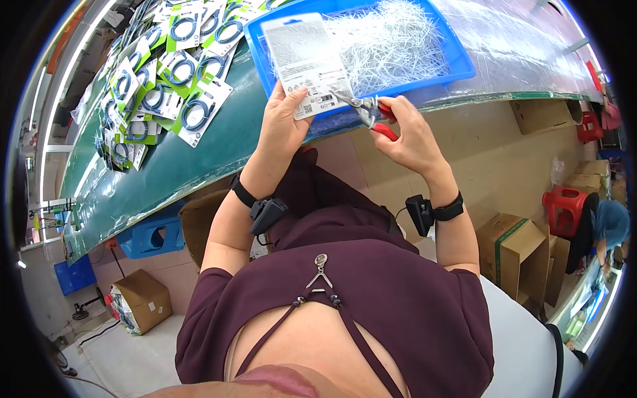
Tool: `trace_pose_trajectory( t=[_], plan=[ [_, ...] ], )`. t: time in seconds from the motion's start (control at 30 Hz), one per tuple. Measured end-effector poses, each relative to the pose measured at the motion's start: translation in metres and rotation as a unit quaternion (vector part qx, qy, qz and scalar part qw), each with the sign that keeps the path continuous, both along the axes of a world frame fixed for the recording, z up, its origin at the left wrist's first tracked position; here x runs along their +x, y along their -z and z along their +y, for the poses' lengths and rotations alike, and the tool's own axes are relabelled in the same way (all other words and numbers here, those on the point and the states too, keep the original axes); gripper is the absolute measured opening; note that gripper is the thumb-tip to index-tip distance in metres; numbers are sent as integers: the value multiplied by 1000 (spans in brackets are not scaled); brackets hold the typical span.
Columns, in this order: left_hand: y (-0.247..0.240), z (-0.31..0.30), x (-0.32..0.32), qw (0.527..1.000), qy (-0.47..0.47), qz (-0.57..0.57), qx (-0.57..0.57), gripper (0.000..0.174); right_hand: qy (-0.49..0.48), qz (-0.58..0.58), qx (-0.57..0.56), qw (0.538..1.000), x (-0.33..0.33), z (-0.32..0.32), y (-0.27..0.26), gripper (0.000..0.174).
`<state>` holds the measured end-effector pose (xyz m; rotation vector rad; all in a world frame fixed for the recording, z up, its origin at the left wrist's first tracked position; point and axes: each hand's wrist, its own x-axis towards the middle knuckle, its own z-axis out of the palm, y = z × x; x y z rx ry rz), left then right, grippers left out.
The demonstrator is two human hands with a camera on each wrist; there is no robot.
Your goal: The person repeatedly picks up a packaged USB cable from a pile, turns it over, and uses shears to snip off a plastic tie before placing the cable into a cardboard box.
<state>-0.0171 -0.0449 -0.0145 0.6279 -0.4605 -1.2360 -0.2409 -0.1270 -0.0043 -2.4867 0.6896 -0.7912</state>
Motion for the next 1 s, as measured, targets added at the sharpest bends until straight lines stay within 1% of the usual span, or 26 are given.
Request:
trace_pose_trajectory(
  t=[0.03,0.07,0.1,0.13,0.17,0.23,0.27,0.33,0.37,0.4,0.47,0.5,0.53,0.6,0.63,0.67,0.7,0.73,0.77,0.9,0.93,0.97,1.0],
  plan=[
    [-1,-1,0,1000,-26,-7,-11,42,-11,-24,134,991,-3,-1,2,42],
    [-2,-2,0,998,-52,-14,-22,42,-21,-47,265,963,-7,-1,3,38],
    [-2,-2,0,998,-52,-14,-24,42,-31,-70,391,917,-9,-3,4,33],
    [-4,-1,0,999,-39,-24,-30,42,-31,-70,389,918,-8,-5,5,33],
    [-6,1,-2,999,-23,-33,-33,42,-11,-151,437,887,1,-4,-2,30],
    [-8,6,-10,999,-2,-39,-36,43,34,-311,516,797,18,4,-13,24],
    [-9,6,-14,998,-1,-44,-40,43,37,-313,513,798,26,10,-15,24],
    [-12,5,-19,997,-3,-55,-48,44,54,-220,398,889,43,22,-19,22],
    [-10,4,-20,997,-4,-54,-49,44,62,-169,338,924,49,26,-20,20],
    [-6,3,-20,995,-15,-88,-53,46,61,-168,338,924,54,28,-21,20],
    [2,2,-21,985,-37,-157,-63,50,67,-196,459,864,62,29,-19,18],
    [4,3,-21,985,-38,-157,-64,50,69,-210,516,828,65,29,-18,17],
    [6,4,-22,973,-54,-212,-75,51,69,-210,516,828,66,29,-15,17],
    [10,5,-24,940,-85,-317,-96,55,61,-259,511,817,67,29,-7,17],
    [11,6,-24,940,-85,-315,-97,55,57,-282,508,812,67,28,-5,17],
    [12,7,-22,894,-116,-421,-95,56,57,-281,508,812,68,27,-5,17],
    [12,8,-20,836,-146,-521,-92,58,65,-272,455,845,69,26,-6,17],
    [13,10,-20,765,-174,-614,-86,59,73,-262,401,875,70,25,-7,16],
    [13,9,-19,765,-174,-614,-84,59,79,-252,347,900,72,24,-7,16],
    [11,5,-16,777,-202,-588,-98,57,74,-244,391,884,75,16,-27,21],
    [11,4,-12,854,-174,-484,-75,55,69,-246,388,885,72,14,-35,21],
    [11,4,-7,916,-142,-373,-51,53,61,-201,367,906,64,13,-41,25],
    [9,5,-3,961,-106,-255,-23,51,54,-155,348,923,54,12,-44,29]
  ],
)
